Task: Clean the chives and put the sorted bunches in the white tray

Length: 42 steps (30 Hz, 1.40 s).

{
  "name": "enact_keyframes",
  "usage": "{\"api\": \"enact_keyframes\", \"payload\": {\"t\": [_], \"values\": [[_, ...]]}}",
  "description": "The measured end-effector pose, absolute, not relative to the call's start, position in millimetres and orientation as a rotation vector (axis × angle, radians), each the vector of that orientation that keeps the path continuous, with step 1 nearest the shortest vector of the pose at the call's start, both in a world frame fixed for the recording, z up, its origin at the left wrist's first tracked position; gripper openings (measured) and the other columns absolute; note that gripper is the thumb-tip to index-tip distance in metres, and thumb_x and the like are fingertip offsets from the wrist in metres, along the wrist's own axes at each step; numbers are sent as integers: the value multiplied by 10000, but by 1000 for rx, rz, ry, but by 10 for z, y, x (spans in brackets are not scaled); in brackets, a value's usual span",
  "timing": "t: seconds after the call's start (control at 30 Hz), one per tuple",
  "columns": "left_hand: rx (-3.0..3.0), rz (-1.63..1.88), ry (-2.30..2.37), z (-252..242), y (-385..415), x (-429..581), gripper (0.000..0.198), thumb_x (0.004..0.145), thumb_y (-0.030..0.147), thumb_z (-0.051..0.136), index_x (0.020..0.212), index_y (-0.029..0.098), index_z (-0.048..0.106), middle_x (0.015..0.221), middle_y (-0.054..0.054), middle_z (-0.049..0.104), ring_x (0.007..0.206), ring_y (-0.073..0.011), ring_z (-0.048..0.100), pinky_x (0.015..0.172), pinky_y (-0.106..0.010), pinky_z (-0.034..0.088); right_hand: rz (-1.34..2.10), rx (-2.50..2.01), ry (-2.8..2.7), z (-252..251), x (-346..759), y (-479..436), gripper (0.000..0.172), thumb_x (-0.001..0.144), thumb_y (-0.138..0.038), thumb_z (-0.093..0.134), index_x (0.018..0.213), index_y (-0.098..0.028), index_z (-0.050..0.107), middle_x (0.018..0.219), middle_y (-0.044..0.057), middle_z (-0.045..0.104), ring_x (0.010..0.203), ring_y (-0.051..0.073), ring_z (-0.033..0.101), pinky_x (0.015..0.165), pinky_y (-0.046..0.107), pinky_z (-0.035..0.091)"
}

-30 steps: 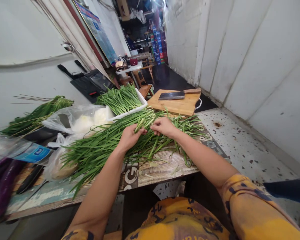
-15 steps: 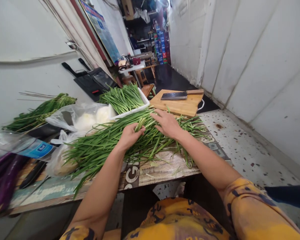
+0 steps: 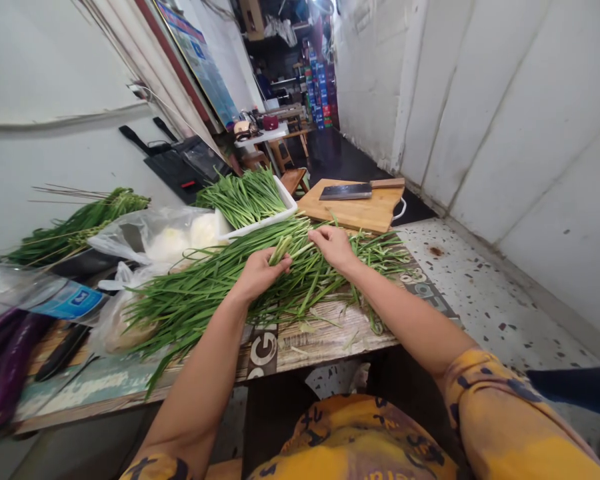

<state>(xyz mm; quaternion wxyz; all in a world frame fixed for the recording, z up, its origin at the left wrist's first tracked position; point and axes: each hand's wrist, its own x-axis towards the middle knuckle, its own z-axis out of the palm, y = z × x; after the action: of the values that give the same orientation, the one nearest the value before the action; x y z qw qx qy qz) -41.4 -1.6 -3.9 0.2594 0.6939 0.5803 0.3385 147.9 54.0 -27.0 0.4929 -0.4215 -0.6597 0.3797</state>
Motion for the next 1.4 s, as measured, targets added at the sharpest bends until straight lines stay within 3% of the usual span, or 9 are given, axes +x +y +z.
{"api": "enact_keyframes", "payload": {"t": [0.17, 0.27, 0.4, 0.73, 0.83, 0.97, 1.13, 1.3, 1.4], "values": [[1829, 894, 1542, -28, -18, -429, 207, 771, 344, 589, 699, 155, 631, 636, -2, 638, 623, -148, 552, 651, -259, 388, 458, -690, -1980, -251, 1597, 648, 274, 794, -422, 682, 938, -195, 733, 1074, 105, 654, 1040, 241, 573, 881, 397, 463], [1814, 896, 1515, -39, -15, -449, 236, 772, 375, 594, 708, 150, 629, 623, -2, 613, 592, -134, 509, 609, -250, 367, 400, -553, -2087, -269, 1575, 629, 179, 828, -377, 670, 856, -223, 756, 1015, 89, 698, 1004, 240, 592, 944, 451, 434], [1765, 869, 1404, -47, -20, -479, 282, 782, 415, 603, 702, 146, 618, 612, -3, 591, 538, -108, 448, 553, -238, 336, 720, -533, -1933, -283, 1499, 546, 201, 842, -366, 655, 779, -205, 758, 952, 68, 732, 919, 198, 636, 898, 387, 475], [1674, 816, 1295, 54, -75, -459, 328, 771, 448, 621, 663, 138, 599, 586, -3, 564, 503, -87, 409, 526, -234, 314, 1399, -586, -1512, -258, 1440, 512, 358, 674, -499, 767, 789, -161, 740, 865, 46, 709, 797, 152, 604, 770, 306, 488], [1658, 848, 1344, 28, -56, -475, 336, 774, 444, 617, 635, 140, 596, 578, -4, 564, 496, -86, 409, 525, -234, 313, 1298, -586, -1513, -189, 1527, 549, 352, 738, -513, 712, 818, -172, 737, 913, 53, 702, 827, 155, 610, 789, 309, 490], [1649, 865, 1381, 10, -39, -489, 324, 763, 437, 631, 646, 136, 615, 567, -2, 562, 492, -89, 416, 523, -235, 313, 883, -591, -1849, -142, 1605, 570, 305, 745, -442, 732, 922, -194, 751, 1078, 87, 680, 1002, 207, 609, 854, 342, 485], [1662, 860, 1358, 30, -50, -487, 321, 763, 440, 644, 663, 136, 615, 585, -6, 571, 504, -90, 420, 527, -235, 318, 784, -534, -1982, -215, 1479, 475, 224, 794, -408, 684, 761, -201, 763, 909, 72, 728, 908, 203, 632, 920, 388, 459], [1655, 888, 1353, 38, -62, -488, 312, 768, 439, 649, 670, 146, 604, 601, -1, 576, 508, -87, 421, 529, -230, 321, 1224, -776, -1475, -231, 1438, 499, 357, 705, -518, 717, 751, -164, 734, 794, 51, 718, 724, 155, 615, 706, 292, 489], [1611, 942, 1409, 23, -53, -498, 305, 758, 439, 656, 678, 148, 609, 600, 0, 579, 490, -84, 404, 512, -230, 304, 1141, -989, -1337, -206, 1589, 642, 405, 686, -551, 713, 658, -148, 680, 644, 24, 650, 590, 118, 530, 599, 256, 426]]}}
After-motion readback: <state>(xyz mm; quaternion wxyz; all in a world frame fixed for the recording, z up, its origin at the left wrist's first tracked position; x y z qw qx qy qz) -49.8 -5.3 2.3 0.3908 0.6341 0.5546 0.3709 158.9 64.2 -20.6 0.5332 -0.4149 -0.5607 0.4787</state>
